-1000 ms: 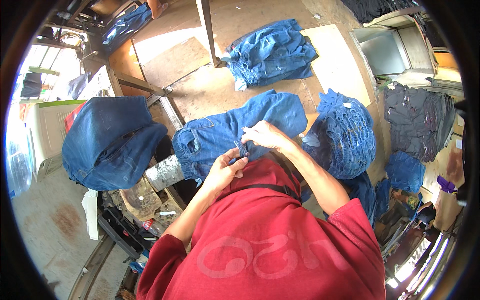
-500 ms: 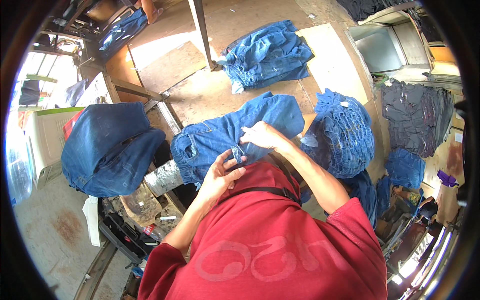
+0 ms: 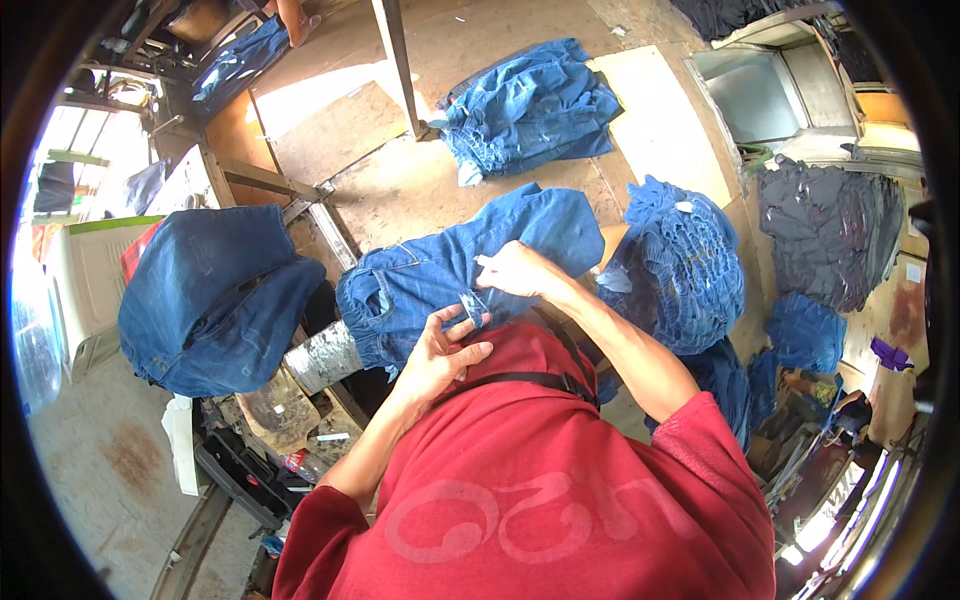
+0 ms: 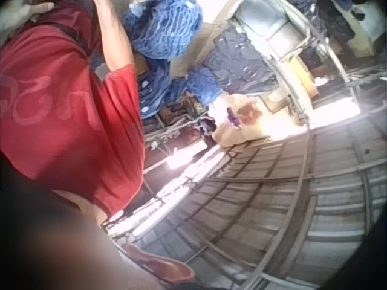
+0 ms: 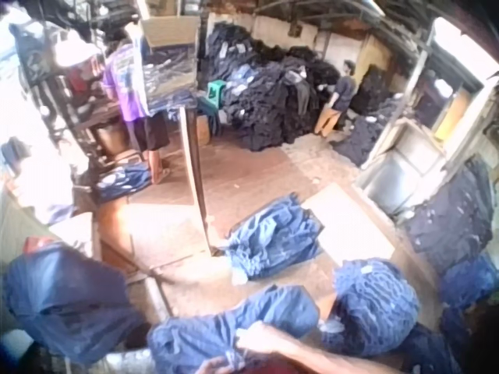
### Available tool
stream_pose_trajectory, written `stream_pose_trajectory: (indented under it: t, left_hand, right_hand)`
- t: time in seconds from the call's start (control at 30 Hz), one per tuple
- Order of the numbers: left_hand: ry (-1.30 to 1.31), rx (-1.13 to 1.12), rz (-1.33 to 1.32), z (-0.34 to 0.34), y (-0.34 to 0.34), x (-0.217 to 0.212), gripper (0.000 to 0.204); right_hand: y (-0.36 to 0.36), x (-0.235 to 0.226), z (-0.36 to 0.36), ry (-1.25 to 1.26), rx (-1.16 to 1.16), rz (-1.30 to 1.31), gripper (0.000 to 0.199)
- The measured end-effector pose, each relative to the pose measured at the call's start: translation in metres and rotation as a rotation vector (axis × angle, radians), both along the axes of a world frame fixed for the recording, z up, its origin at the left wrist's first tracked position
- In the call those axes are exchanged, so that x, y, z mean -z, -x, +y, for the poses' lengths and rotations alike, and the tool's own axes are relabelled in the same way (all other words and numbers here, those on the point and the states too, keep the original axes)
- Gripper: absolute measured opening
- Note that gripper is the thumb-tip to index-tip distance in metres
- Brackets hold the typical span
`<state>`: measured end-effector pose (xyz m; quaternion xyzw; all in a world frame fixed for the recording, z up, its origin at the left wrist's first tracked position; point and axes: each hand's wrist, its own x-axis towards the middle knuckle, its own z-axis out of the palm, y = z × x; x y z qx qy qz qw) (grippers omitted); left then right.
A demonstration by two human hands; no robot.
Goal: The person uses a small metal tool to scrape and smooth the surface of a pair of blue jeans laid on a workbench. They repeatedly scrape different areas, lift and reposition the jeans, and continue the scraping action across the garment.
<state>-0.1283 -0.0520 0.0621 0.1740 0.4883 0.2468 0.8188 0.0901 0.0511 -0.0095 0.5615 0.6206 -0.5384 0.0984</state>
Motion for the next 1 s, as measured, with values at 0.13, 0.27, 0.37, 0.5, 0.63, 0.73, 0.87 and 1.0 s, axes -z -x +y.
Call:
stream_pose_trajectory:
  t: [0.13, 0.27, 0.37, 0.5, 0.63, 0.73, 0.87, 1.0]
  left_hand:
    - [0.022, 0.004, 0.011, 0.0, 0.0, 0.001, 0.094]
    - [-0.093, 0.057, 0.077, 0.025, 0.003, 0.015, 0.092]
    - [-0.253, -0.125, 0.247, 0.069, 0.023, 0.043, 0.085]
    - [-0.116, -0.184, -0.093, 0.093, 0.048, 0.073, 0.082]
    - [-0.153, -0.141, -0.072, 0.091, 0.051, 0.084, 0.083]
    - [-0.224, -0.105, 0.057, 0.092, 0.048, 0.084, 0.084]
    - [-0.248, -0.121, 0.02, 0.092, 0.047, 0.084, 0.084]
    - [-0.25, -0.135, 0.008, 0.091, 0.046, 0.086, 0.083]
  right_hand:
    - [-0.001, 0.002, -0.006, -0.044, -0.131, 0.144, 0.032]
    - [-0.01, 0.0, 0.005, -0.393, 0.032, 0.054, 0.029]
    - [-0.009, -0.007, 0.004, -0.461, 0.18, 0.283, 0.025]
    - [0.021, -0.011, -0.009, -0.464, 0.12, 0.169, 0.032]
    - [0.035, -0.002, -0.009, -0.446, 0.104, 0.121, 0.027]
    - [0.034, 0.007, -0.008, -0.441, 0.185, 0.155, 0.023]
    - [0.031, 0.012, -0.01, -0.511, 0.114, 0.193, 0.02]
    - [0.031, 0.008, -0.007, -0.532, 0.313, 0.171, 0.026]
